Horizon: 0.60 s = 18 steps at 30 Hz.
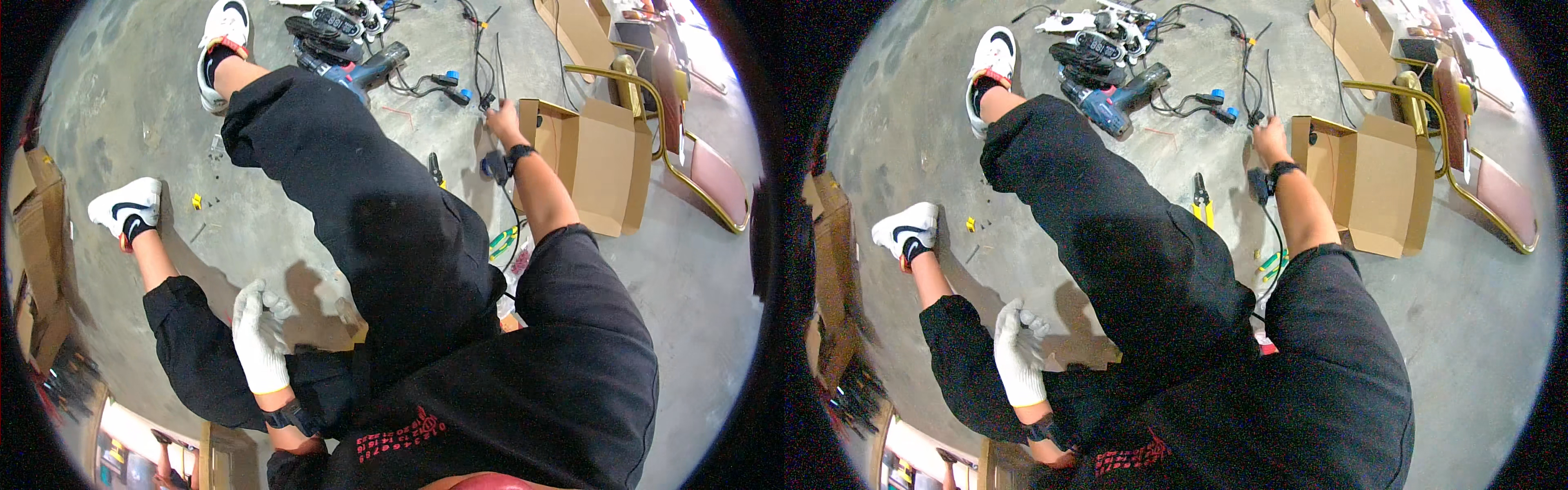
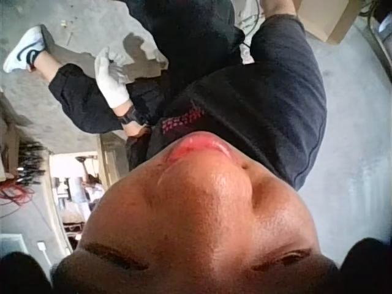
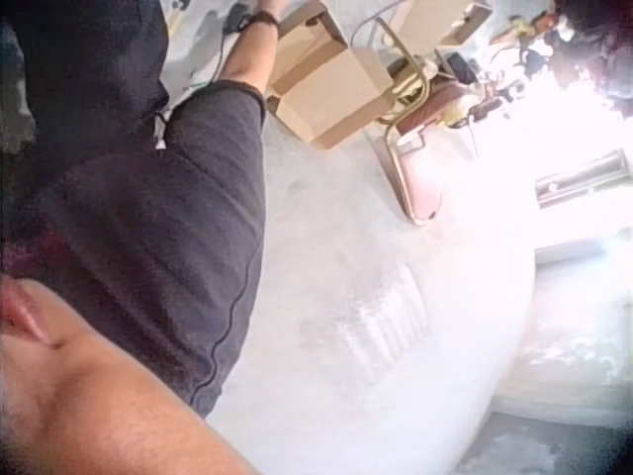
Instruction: Stripping and connecting wires for a vehicle's electrical harness.
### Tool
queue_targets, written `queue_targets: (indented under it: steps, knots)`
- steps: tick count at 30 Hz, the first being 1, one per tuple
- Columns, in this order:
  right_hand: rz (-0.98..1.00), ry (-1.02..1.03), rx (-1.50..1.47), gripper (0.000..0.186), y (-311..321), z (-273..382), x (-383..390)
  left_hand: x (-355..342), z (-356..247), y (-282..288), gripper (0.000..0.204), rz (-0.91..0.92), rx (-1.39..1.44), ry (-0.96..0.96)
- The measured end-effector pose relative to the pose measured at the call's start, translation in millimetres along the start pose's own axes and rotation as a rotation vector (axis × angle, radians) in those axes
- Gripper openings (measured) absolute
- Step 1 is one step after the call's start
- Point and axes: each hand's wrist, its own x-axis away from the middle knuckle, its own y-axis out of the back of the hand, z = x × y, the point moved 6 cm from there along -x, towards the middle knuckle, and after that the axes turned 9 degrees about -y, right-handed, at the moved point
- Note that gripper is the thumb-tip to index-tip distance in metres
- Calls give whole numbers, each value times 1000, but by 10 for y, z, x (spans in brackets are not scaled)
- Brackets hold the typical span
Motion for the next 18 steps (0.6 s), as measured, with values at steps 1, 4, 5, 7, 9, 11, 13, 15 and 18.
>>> queue_targets:
  steps: [1, 4, 5, 7, 9, 11, 13, 15, 18]
  knots:
    - [73, -37, -178, 60, -61, 81, -100, 1, 3, 10, 24, -4, 3, 15]
    - [81, -104, -245, 68, -52, 259, -351, -19, 11, -17, 23, 20, 13, 25]
    - [112, -64, -284, 68, -28, 320, -392, -18, 23, -13, 23, -16, 8, 31]
    - [75, -90, -214, 58, 49, 307, -390, -23, 1, -8, 23, -45, 11, 19]
    - [-186, -253, -24, 45, 247, 108, -316, -26, -7, -14, 22, -45, 42, 22]
    - [-190, -389, 68, 39, 241, -140, -206, -47, -5, -11, 21, -44, 60, 27]
    - [73, -390, 159, 40, 9, -355, -128, -61, 9, 1, 21, -46, 83, 41]
    - [136, -311, 179, 39, -145, -541, -14, -54, 7, -41, 21, 47, 98, 45]
    - [76, -129, 183, 37, -232, -688, 170, -26, -14, -32, 22, -2, 69, 36]
